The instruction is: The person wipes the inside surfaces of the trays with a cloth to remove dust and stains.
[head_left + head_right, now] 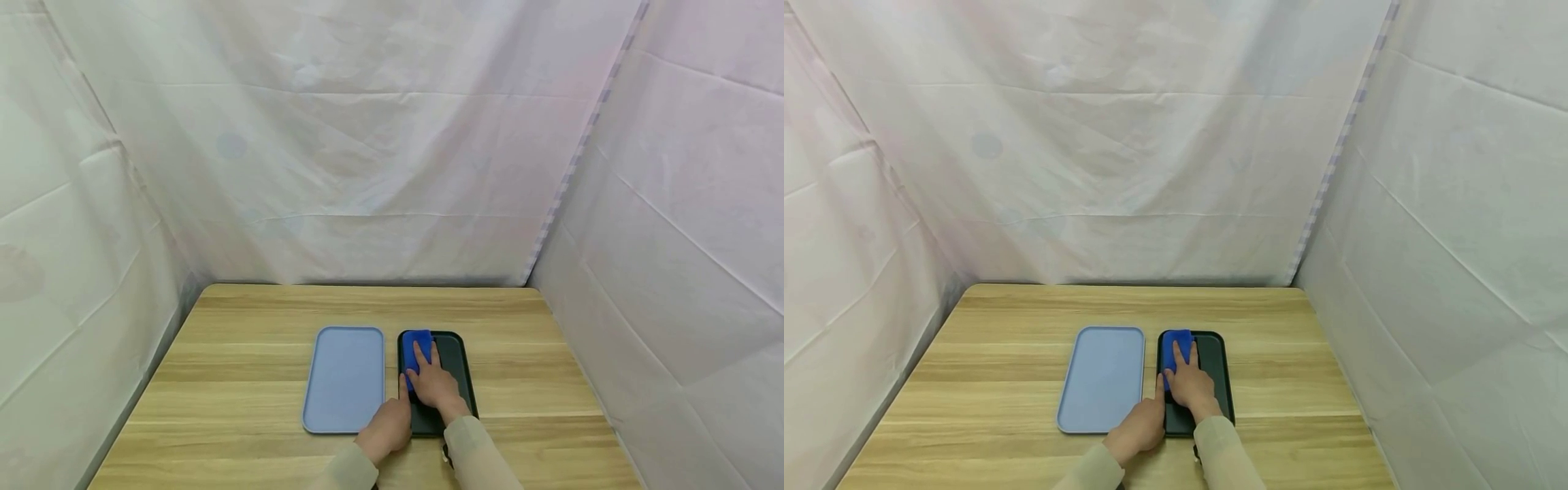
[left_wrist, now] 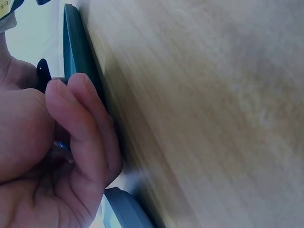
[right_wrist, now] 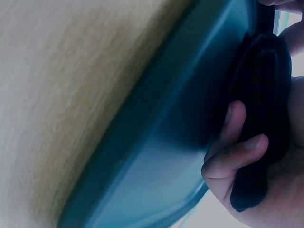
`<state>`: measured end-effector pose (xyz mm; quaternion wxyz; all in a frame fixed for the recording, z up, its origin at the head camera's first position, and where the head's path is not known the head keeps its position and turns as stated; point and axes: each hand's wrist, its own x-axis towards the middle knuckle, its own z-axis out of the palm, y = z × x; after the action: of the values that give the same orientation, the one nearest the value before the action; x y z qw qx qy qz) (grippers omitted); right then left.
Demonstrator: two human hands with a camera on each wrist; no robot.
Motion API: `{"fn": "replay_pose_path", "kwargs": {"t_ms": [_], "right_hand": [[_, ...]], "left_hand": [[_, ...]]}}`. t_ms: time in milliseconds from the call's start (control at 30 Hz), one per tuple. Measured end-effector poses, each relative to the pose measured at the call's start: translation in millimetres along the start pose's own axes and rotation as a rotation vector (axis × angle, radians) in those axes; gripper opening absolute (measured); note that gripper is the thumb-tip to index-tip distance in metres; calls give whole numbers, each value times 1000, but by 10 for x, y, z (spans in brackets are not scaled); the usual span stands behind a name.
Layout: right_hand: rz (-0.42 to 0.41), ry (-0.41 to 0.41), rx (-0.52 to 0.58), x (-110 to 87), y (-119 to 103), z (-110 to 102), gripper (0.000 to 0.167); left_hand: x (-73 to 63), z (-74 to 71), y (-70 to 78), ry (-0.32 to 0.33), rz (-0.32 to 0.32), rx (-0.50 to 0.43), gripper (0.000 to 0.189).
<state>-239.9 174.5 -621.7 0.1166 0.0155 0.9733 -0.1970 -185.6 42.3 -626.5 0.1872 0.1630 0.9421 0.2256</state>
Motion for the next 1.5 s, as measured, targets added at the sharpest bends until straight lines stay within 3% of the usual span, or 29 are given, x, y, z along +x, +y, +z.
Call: {"fn": "replay_pose_path", "kwargs": {"t_ms": [567,900,1500], "right_hand": [[-6,-4,-5,-59,53,21,69],[-13,-16,-6,-144,51,69,69],[-3,24,-60,-266,-28,67,69]], "left_hand": [[32,12,25,-7,-3,21,96],[25,26,2,-36,-31,-15,95],[6,-19,12,-16,-2,-27,92]]}}
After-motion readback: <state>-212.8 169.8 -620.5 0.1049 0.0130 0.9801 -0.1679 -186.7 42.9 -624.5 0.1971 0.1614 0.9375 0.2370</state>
